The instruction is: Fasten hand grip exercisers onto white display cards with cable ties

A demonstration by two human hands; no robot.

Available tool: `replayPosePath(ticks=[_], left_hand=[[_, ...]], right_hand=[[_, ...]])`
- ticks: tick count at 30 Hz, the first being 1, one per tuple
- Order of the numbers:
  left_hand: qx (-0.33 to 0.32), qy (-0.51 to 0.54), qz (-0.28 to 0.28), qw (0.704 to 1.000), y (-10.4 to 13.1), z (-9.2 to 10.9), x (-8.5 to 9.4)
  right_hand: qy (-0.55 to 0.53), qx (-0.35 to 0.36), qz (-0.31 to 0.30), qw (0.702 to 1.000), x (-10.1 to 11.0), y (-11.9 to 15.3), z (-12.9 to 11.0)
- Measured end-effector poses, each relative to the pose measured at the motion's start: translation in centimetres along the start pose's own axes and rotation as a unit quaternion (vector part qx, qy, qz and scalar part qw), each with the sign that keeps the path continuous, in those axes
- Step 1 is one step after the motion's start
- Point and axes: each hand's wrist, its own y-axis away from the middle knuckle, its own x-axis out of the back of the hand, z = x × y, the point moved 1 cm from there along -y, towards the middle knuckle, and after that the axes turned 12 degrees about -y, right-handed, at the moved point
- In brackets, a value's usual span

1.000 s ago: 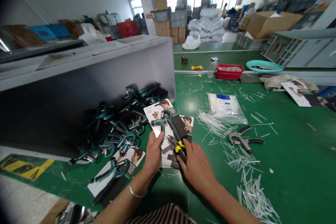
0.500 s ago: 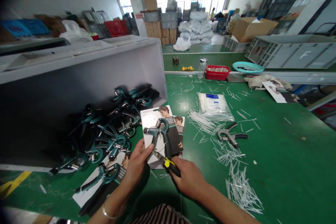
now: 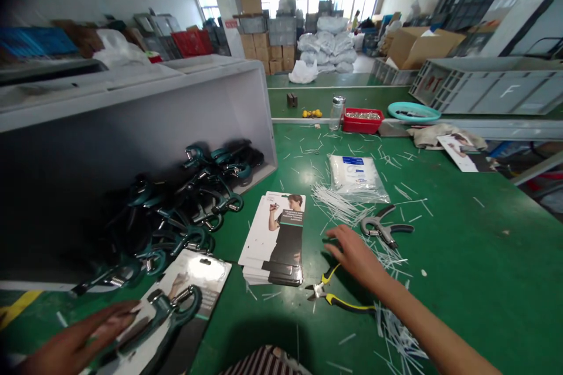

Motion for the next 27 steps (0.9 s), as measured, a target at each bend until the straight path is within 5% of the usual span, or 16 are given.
replayPosePath(ticks=[2, 4, 6, 9, 12, 15, 21, 24, 27], left_hand=[[-0.017, -0.053, 0.104, 0.993, -1.3, 4.5, 0.6], [-0.040, 0.024, 0.152, 0.987, -2.9, 10.4, -0.5], [-0.113, 0.112, 0.092, 0.983, -4.9, 16.1, -3.8], [-0.178, 0.041, 0.053, 0.982, -8.0, 21.0, -10.3], [-0.193, 0.060, 0.060, 0.977, -10.5, 21.6, -15.1], [-0.165, 0.130, 0.020, 0.978, -12.2, 20.3, -16.4], [-0.127, 0.179, 0.080, 0.972, -11.3, 20.1, -12.8], [-0.094, 0.326, 0.010, 0.941, -9.8, 20.6, -11.2], [-0.063, 0.415, -0.089, 0.903, -8.5, 20.9, -10.7]], right_hand=[[0.057, -0.077, 0.041, 0.994, 0.0, -4.0, 1.1], [0.092, -0.134, 0.061, 0.985, -0.4, -7.2, 1.9], [0.097, -0.151, 0.064, 0.982, -0.8, -9.4, 2.5], [0.075, -0.145, 0.059, 0.985, -0.6, -10.7, 3.3], [0.035, -0.145, 0.058, 0.987, 0.4, -10.3, 4.1], [-0.011, -0.144, 0.067, 0.987, 1.4, -9.2, 4.6], [-0.058, -0.109, 0.078, 0.989, 3.2, -7.3, 4.1], [-0.187, -0.099, 0.159, 0.964, 4.3, -7.0, 2.5], [-0.403, -0.072, 0.219, 0.886, 3.3, -7.2, -1.1]])
